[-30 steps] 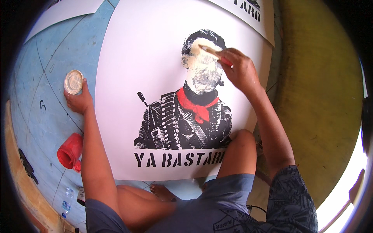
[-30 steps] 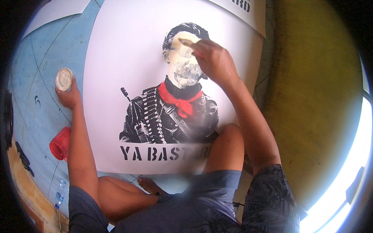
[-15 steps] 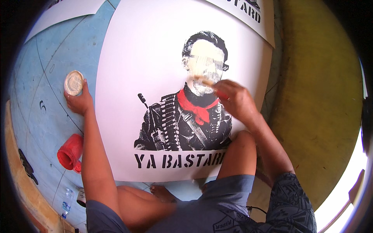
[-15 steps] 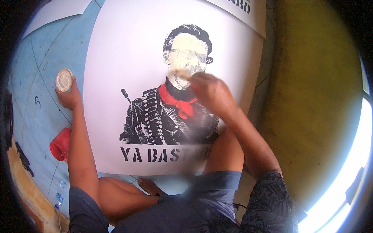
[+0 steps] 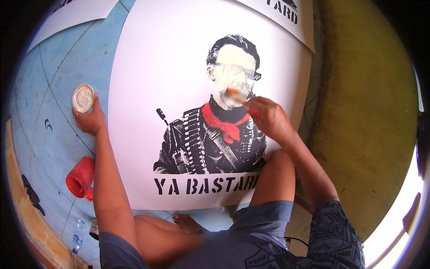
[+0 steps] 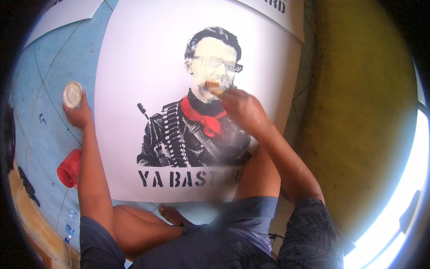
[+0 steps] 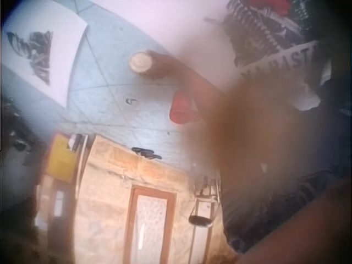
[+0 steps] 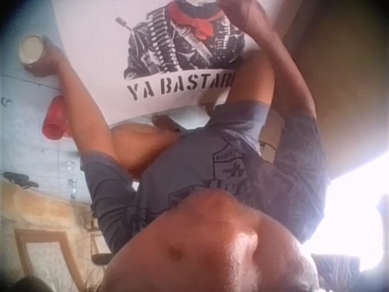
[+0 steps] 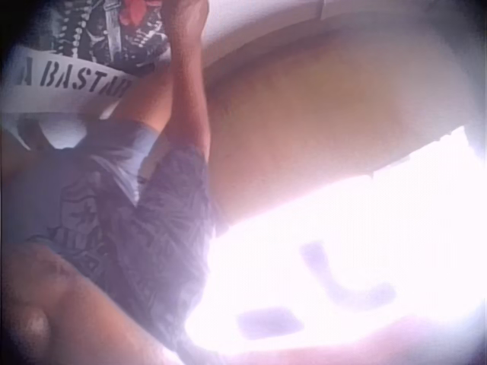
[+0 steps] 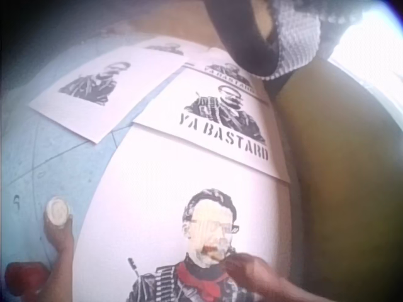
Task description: The person sits on the floor and uses a paintbrush to apply white paint to the face area of a printed poster featuring a man in uniform. The person repeatedly dips the brush into a small container and continues painting the same region.
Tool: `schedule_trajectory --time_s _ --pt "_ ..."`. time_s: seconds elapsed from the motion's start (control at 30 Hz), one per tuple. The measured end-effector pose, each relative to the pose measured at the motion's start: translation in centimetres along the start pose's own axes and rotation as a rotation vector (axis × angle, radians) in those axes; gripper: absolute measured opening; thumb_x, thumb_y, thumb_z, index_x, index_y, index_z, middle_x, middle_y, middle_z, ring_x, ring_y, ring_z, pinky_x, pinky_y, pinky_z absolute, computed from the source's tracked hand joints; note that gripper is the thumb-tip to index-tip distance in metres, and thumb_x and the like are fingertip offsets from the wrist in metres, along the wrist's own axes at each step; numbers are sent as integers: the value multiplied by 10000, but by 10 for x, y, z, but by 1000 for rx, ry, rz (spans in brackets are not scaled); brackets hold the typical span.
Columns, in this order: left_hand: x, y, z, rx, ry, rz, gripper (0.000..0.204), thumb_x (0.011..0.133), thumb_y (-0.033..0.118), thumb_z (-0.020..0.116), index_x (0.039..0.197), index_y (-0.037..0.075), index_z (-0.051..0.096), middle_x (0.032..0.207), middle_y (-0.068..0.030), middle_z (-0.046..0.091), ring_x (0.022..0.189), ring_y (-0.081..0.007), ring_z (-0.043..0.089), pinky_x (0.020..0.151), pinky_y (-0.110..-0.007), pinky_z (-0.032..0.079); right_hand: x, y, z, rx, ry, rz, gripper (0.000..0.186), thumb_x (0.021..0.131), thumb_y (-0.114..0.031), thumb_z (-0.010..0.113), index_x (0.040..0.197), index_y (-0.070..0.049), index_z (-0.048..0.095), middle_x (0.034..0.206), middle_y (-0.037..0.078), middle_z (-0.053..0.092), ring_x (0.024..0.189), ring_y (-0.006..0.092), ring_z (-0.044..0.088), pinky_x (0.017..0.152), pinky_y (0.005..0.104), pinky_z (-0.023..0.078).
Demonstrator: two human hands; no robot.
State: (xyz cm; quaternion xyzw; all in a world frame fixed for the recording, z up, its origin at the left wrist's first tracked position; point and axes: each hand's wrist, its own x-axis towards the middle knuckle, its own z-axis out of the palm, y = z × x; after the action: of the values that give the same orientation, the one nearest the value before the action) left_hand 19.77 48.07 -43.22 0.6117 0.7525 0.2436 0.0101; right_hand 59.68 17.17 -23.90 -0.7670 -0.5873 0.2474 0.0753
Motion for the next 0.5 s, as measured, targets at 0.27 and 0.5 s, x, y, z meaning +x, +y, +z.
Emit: schedule_trajectory --time_s 0.27,0.5 --pt "-2 8 -4 7 -12 -28 934 712 579 852 1389 24 526 1341 -188 613 1247 -418 548 1068 -515 414 32 21 -42 -19 279 33 218 860 -45 744 1071 -5 707 1071 154 713 892 335 713 774 392 570" --pt "-2 6 -4 13 -15 -24 940 726 577 845 1404 19 510 1347 -200 606 1257 -423 538 1071 -520 416 11 31 -2 -25 179 47 232 834 -16 730 1064 3 707 1043 158 704 889 356 697 786 405 563"
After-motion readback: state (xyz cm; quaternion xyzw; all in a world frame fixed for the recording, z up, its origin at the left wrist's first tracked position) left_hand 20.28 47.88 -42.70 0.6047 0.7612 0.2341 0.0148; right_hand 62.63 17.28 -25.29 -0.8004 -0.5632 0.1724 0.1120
